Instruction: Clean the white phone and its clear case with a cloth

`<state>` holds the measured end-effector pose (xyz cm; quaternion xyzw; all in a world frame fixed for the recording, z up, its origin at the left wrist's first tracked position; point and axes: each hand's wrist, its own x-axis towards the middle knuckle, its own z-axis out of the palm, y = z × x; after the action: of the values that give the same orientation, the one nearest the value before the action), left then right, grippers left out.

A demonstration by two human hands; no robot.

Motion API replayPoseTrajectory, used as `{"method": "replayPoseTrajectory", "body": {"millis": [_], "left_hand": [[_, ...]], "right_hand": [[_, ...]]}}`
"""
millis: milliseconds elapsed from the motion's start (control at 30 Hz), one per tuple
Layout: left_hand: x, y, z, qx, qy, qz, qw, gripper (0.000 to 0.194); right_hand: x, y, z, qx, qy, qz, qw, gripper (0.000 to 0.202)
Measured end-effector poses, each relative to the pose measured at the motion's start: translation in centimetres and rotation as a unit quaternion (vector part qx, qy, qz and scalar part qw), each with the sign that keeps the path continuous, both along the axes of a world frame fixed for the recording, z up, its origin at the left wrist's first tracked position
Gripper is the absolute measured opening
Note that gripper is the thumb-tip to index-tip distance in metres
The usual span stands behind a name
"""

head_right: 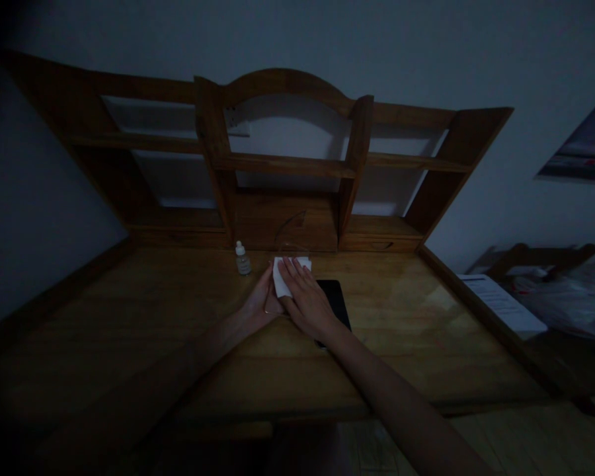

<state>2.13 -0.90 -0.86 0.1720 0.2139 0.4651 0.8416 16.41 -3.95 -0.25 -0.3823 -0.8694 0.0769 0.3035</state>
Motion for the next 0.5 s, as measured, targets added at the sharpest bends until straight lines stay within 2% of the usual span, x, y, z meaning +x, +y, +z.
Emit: {"method": "replayPoseTrajectory", "body": {"millis": [167, 300, 500], "left_hand": [[0.02, -0.12, 0.27, -0.009, 0.004, 0.011, 1.000, 0.051], [-0.07, -0.23, 0.36, -0.021, -0.003, 0.038, 0.999, 0.042], [-0.28, -0.46, 0.56, -0.032, -0.017, 0.029, 0.999, 0.039]], "right_hand": [[0.00, -0.07, 0.01, 0.000, -0.009, 0.004, 1.000, 0.062], [-0.02, -0.03, 0.00, -0.001, -0.011, 0.005, 1.000, 0.061], [-0.06, 0.13, -0.13, 0.002, -0.012, 0.002, 1.000, 0.059]]}}
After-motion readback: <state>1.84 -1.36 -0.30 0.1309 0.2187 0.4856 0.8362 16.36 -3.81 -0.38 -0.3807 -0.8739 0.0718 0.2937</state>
